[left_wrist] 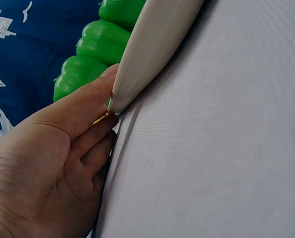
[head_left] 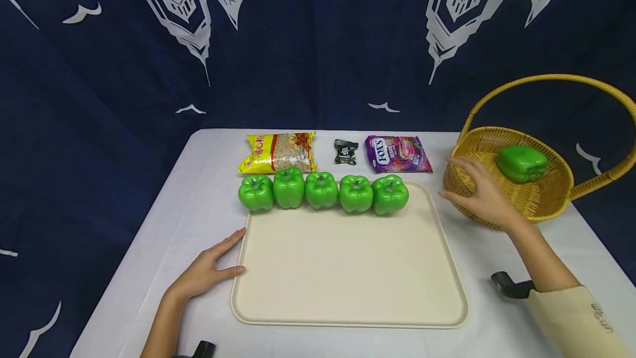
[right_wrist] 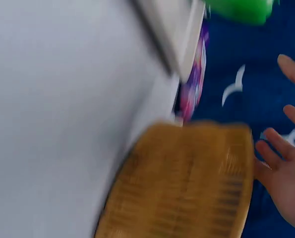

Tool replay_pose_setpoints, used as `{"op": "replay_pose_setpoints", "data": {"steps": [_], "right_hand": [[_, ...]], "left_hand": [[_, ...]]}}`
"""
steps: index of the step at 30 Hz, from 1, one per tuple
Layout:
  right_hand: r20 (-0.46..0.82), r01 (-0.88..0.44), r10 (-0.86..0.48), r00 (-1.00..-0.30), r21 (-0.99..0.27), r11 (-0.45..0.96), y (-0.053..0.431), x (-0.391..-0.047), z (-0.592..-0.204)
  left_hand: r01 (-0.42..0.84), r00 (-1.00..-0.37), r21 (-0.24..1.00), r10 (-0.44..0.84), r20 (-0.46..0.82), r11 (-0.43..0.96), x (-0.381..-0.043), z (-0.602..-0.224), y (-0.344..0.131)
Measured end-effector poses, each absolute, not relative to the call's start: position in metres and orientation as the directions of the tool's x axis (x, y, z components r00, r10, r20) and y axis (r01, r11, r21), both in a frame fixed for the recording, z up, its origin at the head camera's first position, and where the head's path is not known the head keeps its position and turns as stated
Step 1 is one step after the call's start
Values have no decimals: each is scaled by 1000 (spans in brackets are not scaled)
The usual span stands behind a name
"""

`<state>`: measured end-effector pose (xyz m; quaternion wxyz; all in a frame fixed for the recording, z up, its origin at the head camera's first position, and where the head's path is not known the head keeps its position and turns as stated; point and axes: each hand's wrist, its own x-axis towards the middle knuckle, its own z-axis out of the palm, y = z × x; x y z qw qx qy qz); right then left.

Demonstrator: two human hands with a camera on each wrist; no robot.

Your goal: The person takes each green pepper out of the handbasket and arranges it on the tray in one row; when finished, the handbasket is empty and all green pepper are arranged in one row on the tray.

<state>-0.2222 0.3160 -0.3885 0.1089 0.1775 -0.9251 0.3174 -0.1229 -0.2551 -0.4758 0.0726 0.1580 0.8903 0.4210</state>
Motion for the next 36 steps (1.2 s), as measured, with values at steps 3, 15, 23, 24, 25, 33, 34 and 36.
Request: {"op": "replay_pose_setpoints", "data": {"steps": [3, 15, 23, 24, 25, 33, 34, 36], "right_hand": [[345, -341, -174, -922, -515, 786, 342, -221, -385], [288, -35, 113, -951, -465, 885, 423, -236, -391], [170, 72, 173, -970, -478, 875, 443, -254, -396], [162, 79, 175, -971, -475, 877, 445, -255, -396], [153, 86, 177, -972, -473, 877, 446, -258, -396], [65, 90, 134, -989, -457, 885, 456, -272, -405], [68, 79, 123, -990, -453, 888, 457, -273, -406], [76, 66, 112, -991, -454, 889, 458, -275, -410]], "left_hand": [[218, -939, 775, 343, 1, 594, -123, -476, -255], [212, -940, 779, 342, -3, 590, -123, -475, -255], [213, -940, 780, 340, 0, 588, -123, -475, -255], [213, -940, 781, 340, 0, 587, -123, -475, -255], [212, -941, 782, 340, 1, 586, -123, -475, -255], [198, -943, 786, 332, -9, 586, -122, -475, -255], [197, -944, 786, 331, -10, 585, -122, -475, -255], [196, -944, 788, 330, -9, 583, -122, -475, -255]]}}
